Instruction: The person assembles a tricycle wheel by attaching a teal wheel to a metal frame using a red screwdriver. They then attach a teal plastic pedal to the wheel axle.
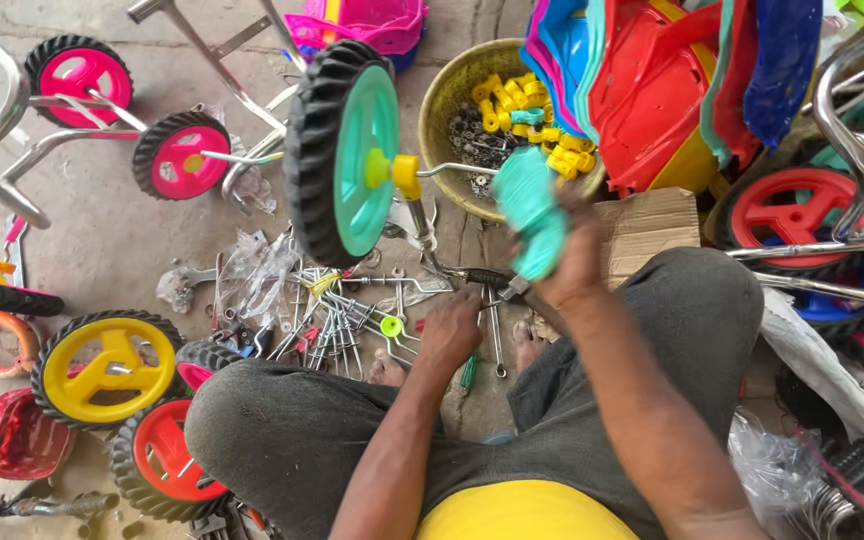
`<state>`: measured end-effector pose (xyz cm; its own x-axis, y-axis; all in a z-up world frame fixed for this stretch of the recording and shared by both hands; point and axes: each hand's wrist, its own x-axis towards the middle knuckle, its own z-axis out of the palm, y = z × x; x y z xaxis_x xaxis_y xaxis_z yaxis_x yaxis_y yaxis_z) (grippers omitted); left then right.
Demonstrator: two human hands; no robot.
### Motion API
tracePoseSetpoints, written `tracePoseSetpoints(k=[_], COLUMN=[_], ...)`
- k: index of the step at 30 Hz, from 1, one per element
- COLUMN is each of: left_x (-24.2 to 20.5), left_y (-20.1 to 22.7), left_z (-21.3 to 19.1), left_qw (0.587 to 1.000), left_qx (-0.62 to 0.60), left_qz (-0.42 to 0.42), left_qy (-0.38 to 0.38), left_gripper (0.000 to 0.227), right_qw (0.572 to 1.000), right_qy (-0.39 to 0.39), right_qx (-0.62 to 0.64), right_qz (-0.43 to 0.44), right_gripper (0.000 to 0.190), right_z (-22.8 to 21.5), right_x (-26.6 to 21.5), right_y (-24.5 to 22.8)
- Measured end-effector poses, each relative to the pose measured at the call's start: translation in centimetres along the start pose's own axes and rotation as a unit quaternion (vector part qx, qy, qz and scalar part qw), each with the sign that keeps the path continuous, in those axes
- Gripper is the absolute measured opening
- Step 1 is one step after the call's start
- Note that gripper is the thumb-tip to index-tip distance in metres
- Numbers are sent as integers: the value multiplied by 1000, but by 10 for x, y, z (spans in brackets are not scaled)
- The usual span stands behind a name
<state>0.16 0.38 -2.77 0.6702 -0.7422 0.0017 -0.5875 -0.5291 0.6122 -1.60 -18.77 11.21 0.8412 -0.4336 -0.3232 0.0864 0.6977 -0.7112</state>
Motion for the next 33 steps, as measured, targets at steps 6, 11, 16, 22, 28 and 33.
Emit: tracePoseSetpoints(k=[6,11,16,22,28,33], left_x=[7,33,23,24,30,48], left_y=[-50,-7,37,62,74,82], left_z=[35,-17,-79,-127,-162,-139], left_qw=[993,819,595,764,914,811], left_qx=[-3,-516,-775,-598,-402,-571], left_qz=[-104,-176,-164,-188,-53,-97], left_qy=[-53,177,138,155,31,81], left_gripper=[23,37,51,34,30,32], right_qw=[981,901,759,866,936,969], right_qy=[-30,-87,-147,-197,-178,-64], right_qx=[-189,-409,-596,-446,-304,-226], right_qz=[13,-117,-216,-112,-19,-69], right_gripper=[67,66,78,62,36,23], right_z=[9,17,26,26,2,0], right_x=[13,13,-4,-18,-21,-17], right_y=[44,41,36,16,-8,2])
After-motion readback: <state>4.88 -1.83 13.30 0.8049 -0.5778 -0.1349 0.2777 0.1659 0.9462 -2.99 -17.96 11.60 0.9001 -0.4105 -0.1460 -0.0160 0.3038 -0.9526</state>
